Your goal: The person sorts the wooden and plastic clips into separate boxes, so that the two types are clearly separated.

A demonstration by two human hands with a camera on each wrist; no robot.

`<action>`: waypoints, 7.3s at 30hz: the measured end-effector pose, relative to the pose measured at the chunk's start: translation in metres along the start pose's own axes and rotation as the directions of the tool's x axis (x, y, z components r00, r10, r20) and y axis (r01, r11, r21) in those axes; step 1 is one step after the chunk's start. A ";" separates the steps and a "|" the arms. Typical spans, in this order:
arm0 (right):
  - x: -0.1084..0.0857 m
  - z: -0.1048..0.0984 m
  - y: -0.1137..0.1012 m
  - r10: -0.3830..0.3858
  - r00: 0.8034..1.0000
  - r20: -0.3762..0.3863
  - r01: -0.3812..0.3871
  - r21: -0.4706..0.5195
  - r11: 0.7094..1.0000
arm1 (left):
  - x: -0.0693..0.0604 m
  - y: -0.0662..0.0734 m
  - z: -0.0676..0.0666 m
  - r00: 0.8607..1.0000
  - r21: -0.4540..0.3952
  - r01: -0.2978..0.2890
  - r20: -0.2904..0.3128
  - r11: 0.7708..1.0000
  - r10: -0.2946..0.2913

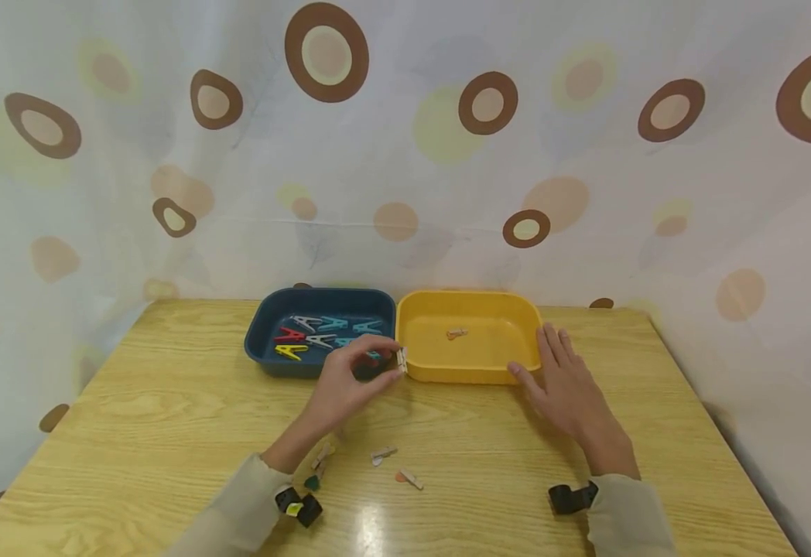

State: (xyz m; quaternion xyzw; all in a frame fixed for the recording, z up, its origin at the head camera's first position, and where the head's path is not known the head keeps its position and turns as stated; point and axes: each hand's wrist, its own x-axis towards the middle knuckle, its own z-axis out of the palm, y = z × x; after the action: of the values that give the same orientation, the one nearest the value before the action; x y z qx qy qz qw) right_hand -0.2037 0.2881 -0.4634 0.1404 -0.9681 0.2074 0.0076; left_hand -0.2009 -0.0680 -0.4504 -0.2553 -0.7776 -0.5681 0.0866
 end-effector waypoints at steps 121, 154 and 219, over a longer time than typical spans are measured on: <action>0.001 0.001 0.000 0.019 1.000 0.003 -0.019 0.043 0.999 | 0.082 -0.023 0.005 0.986 0.177 0.071 0.133 0.982 -0.096; 0.000 0.000 0.001 0.016 1.000 0.014 -0.017 0.040 0.999 | -0.023 -0.002 -0.035 0.999 -0.038 0.043 -0.003 0.998 -0.043; 0.001 0.000 0.003 0.018 1.000 -0.003 -0.018 0.060 0.998 | -0.064 -0.035 -0.060 0.922 0.280 0.231 0.242 0.932 -0.301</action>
State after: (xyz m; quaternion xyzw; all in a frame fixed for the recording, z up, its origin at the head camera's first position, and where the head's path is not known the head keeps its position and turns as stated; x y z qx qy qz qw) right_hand -0.2050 0.2903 -0.4649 0.1313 -0.9627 0.2366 0.0034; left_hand -0.1730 -0.1505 -0.4867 -0.2116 -0.8738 -0.4319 -0.0721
